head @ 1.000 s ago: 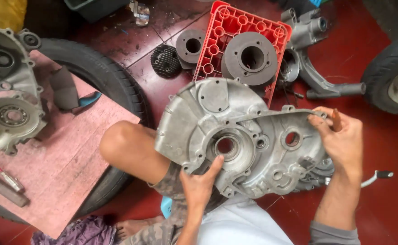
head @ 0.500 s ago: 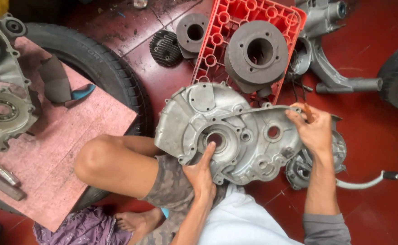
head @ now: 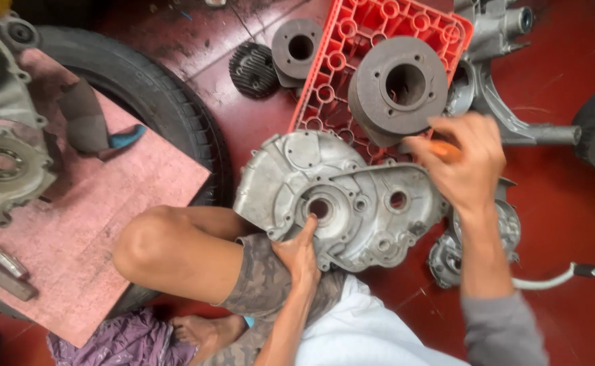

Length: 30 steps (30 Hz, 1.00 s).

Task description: Cleaning a motorcycle engine casing using a brush and a cloth to remove dirt and grease.

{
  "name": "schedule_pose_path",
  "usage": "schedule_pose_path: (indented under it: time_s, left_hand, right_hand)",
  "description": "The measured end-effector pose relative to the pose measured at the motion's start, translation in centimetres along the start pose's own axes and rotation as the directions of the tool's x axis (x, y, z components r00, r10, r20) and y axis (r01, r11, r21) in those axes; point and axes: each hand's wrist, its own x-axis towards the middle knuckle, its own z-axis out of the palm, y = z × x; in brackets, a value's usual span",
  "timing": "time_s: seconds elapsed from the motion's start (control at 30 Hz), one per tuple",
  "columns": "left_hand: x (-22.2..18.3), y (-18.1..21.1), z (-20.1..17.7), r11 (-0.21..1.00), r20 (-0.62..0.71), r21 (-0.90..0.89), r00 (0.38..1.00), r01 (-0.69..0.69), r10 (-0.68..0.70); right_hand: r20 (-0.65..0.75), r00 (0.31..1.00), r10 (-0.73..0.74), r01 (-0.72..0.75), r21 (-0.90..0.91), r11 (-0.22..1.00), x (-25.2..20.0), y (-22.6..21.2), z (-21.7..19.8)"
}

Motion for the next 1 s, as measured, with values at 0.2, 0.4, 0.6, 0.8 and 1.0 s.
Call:
schedule_pose_path:
  time_s: [0.2, 0.4, 0.6, 0.8, 1.0]
  left_hand:
    - [-0.7, 1.4, -0.5, 1.000, 0.096, -0.026, 0.995, -0.003, 0.005]
    - [-0.4, 1.0, -0.4, 1.000, 0.103, -0.028, 0.995, 0.014, -0.011]
    - [-0.3, 0.8, -0.4, 0.999, 0.111, -0.048, 0.994, 0.009, -0.003]
    - [-0.3, 0.6, -0.5, 0.997, 0.099, -0.065, 0.994, 0.049, -0.042]
    - [-0.1, 0.9, -0.4, 0.994, 0.109, -0.104, 0.994, 0.033, -0.022]
  right_hand:
    - [0.306, 0.930, -0.201, 0.261, -0.167, 0.951, 7.5, -0.4, 2.4]
    - [0.756, 0.654, -0.038, 0.346, -0.254, 0.903, 10.6, -1.5, 3.0]
    - [0.767, 0.629, 0.128, 0.165, -0.292, 0.942, 11.5, -2.6, 3.7]
    - [0.703, 0.662, 0.261, -0.233, -0.137, 0.963, 16.5, 2.2, 5.2]
    - [0.664, 0.697, 0.272, -0.396, 0.040, 0.917, 21.4, 6.8, 8.5]
